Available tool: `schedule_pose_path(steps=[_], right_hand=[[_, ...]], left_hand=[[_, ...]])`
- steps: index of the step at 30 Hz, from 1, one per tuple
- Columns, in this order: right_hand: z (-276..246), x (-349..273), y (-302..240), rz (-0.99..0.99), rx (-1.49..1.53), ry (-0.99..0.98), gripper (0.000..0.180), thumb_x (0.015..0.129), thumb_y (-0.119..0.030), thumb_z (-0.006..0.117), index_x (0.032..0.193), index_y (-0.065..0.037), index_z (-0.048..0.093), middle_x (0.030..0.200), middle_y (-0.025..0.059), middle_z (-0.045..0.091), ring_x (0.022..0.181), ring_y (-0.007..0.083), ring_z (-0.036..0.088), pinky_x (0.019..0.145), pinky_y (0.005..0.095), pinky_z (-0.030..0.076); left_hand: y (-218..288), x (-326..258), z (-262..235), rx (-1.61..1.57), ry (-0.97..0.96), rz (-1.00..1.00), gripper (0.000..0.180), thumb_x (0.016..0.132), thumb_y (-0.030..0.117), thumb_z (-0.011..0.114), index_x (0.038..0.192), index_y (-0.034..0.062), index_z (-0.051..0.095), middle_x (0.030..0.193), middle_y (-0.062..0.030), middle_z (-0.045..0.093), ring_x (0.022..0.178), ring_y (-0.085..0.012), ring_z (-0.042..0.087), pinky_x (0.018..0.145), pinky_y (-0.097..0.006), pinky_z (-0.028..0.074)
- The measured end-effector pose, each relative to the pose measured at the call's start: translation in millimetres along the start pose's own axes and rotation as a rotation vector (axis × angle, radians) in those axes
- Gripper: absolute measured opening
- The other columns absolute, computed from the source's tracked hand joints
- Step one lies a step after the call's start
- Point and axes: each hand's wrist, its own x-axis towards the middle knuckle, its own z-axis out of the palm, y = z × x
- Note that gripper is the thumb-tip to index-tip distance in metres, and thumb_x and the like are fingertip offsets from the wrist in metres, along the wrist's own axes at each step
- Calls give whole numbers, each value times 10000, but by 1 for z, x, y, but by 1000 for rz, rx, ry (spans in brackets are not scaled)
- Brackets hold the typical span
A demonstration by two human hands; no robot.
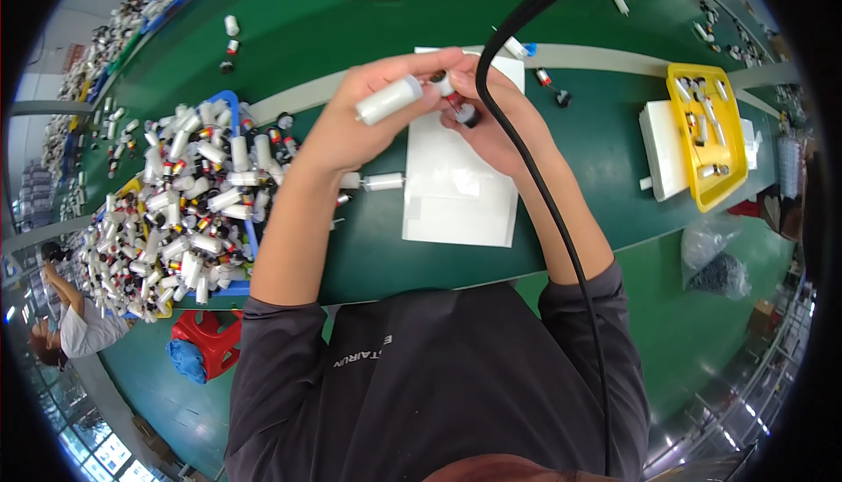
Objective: The person assembles small plastic components and metal parts by hand at a workstation, using a white assembly sheet as a guide.
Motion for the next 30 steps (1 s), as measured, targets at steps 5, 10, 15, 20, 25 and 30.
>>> schedule_pose_path(steps=[5, 10, 15, 20, 25, 30], right_hand=[[-3, -18, -11, -382, -471, 260, 140, 953, -118, 634, 1077, -52, 632, 920, -26, 601, 803, 68, 542, 727, 248, 436], [7, -72, -19, -254, -1014, 181, 148, 940, -133, 652, 1042, -26, 665, 919, 30, 626, 693, 116, 568, 633, 273, 459], [-2, -103, 14, -273, -1567, 81, 257, 848, -121, 713, 1072, -1, 678, 989, 169, 633, 737, 325, 658, 682, 384, 543], [-6, -111, 27, -198, -1606, 91, 260, 854, -120, 699, 1094, -23, 674, 1039, 146, 618, 823, 338, 668, 730, 417, 552], [-11, -113, 27, -271, -1666, 60, 260, 839, -91, 714, 1072, 11, 660, 996, 147, 579, 847, 352, 646, 744, 429, 540], [-12, -114, 23, -274, -1577, 199, 211, 845, -56, 696, 1028, 36, 645, 1062, 158, 571, 902, 351, 658, 793, 415, 550]], left_hand=[[12, 15, -28, 400, 235, 56, 284, 927, 30, 678, 1209, -1, 685, 1110, -65, 738, 988, -119, 677, 864, -265, 548], [41, 25, -173, 1586, 488, -157, 393, 863, 69, 669, 1254, 36, 653, 1092, -221, 717, 1003, -377, 698, 901, -431, 559], [1, 64, -227, 1827, 346, -236, 522, 895, 271, 652, 1369, 63, 584, 1464, -262, 493, 1342, -402, 496, 1116, -456, 424], [-65, 123, -179, 1656, 269, 183, 482, 912, 331, 637, 1347, 124, 619, 1461, -196, 528, 1381, -379, 460, 1146, -516, 368], [-75, 130, -190, 1770, 206, 93, 392, 947, 414, 621, 1232, 150, 668, 1307, -120, 641, 1371, -333, 476, 1125, -572, 365], [-20, 116, -155, 978, 315, 249, 427, 1053, 410, 488, 1250, 53, 616, 994, -94, 709, 1052, -275, 665, 964, -417, 508]])
